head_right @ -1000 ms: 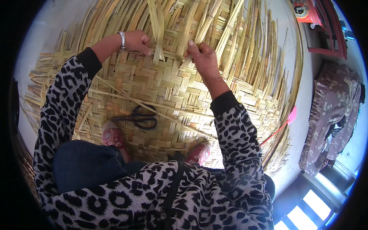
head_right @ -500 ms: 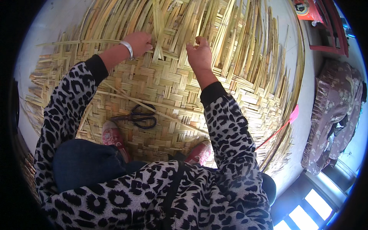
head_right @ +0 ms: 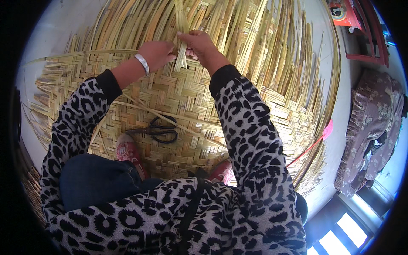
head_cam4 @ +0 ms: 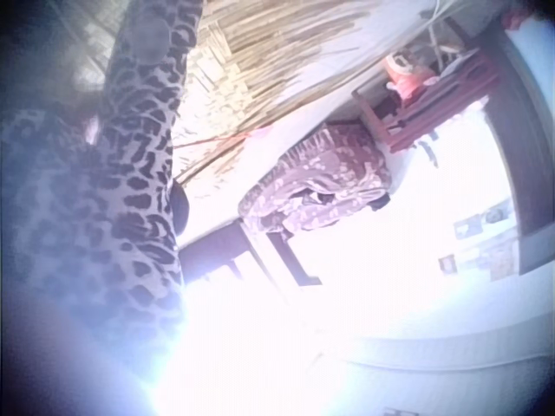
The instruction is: The person weaves a large circular mat or basket base using dried palm leaves. They interlace the leaves by hand, occasionally using scissors to trim excess material. The work progresses steadily as the woven area expands.
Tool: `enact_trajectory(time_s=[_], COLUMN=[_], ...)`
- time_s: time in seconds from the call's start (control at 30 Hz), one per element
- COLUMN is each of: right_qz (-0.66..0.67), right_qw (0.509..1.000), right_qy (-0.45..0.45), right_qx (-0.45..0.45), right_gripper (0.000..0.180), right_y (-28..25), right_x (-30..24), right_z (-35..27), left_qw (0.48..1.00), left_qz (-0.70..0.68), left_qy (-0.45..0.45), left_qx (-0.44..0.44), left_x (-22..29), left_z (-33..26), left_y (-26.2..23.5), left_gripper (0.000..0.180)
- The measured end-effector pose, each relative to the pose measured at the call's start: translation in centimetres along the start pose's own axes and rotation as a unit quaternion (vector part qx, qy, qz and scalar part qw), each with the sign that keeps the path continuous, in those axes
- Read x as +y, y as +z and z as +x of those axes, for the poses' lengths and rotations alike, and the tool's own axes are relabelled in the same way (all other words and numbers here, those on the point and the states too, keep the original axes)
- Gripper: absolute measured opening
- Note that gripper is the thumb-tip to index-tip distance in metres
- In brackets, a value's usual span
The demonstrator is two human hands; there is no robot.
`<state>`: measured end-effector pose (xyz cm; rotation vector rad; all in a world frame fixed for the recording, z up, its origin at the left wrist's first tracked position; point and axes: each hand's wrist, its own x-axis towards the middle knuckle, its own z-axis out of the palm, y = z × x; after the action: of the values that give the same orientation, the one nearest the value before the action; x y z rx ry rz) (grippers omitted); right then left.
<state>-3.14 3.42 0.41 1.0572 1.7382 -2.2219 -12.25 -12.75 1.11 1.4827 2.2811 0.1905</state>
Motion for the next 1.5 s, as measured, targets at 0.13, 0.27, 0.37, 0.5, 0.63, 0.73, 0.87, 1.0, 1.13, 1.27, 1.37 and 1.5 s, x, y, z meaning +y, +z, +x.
enact_trajectory(time_s=[0.13,0.27,0.37,0.5,0.63,0.73,0.87,1.0,1.13,1.27,1.37,1.5], right_qz=[-0.031,0.098,0.211,0.333,0.352,0.395,0.398,0.108,-0.342,-0.579,-0.600,-0.594], right_qw=[0.999,0.992,0.968,0.918,0.882,0.861,0.867,0.962,0.924,0.760,0.733,0.746], right_qy=[-0.015,-0.047,-0.109,-0.189,-0.271,-0.288,-0.293,-0.196,-0.158,-0.282,-0.305,-0.290], right_qx=[-0.005,-0.064,-0.077,-0.100,-0.157,-0.142,-0.055,0.154,0.058,0.089,0.099,0.083], right_gripper=[0.038,0.037,0.036,0.021,0.020,0.016,0.015,0.029,0.029,0.028,0.028,0.024], right_y=[0.4,-0.4,-2.4,-6.0,-9.0,-9.5,-10.5,-10.2,-6.5,-4.9,-4.6,-4.3], right_x=[-0.3,-0.6,-2.5,-7.1,-11.4,-11.3,-9.7,-6.1,2.1,6.7,7.0,6.6], right_z=[-0.9,-1.9,-1.1,-0.7,-3.3,-5.2,-4.9,-3.7,-5.8,-8.3,-8.7,-8.5], left_qw=[0.999,0.998,0.996,0.991,0.986,0.995,0.997,0.994,0.989,0.993,0.995,0.995], left_qz=[0.030,0.000,-0.022,-0.103,-0.134,-0.075,-0.003,0.014,0.036,0.035,-0.002,-0.029], left_qy=[-0.015,-0.035,-0.038,-0.033,-0.033,-0.014,-0.030,-0.047,-0.065,-0.047,-0.034,-0.047], left_qx=[-0.021,-0.057,-0.074,-0.084,-0.099,-0.062,-0.073,-0.103,-0.125,-0.101,-0.092,-0.087], left_x=[0.7,0.3,0.0,-0.9,-1.5,-1.2,-0.2,0.2,0.3,0.1,-0.5,-0.6], left_z=[-0.8,-1.1,-0.6,-0.5,-0.5,-0.3,0.0,0.5,1.1,1.2,1.0,0.9], left_y=[0.1,0.3,0.6,0.4,0.1,0.5,1.0,0.4,-0.1,-0.2,-0.2,0.1], left_gripper=[0.031,0.033,0.034,0.035,0.036,0.035,0.037,0.039,0.039,0.035,0.033,0.034])
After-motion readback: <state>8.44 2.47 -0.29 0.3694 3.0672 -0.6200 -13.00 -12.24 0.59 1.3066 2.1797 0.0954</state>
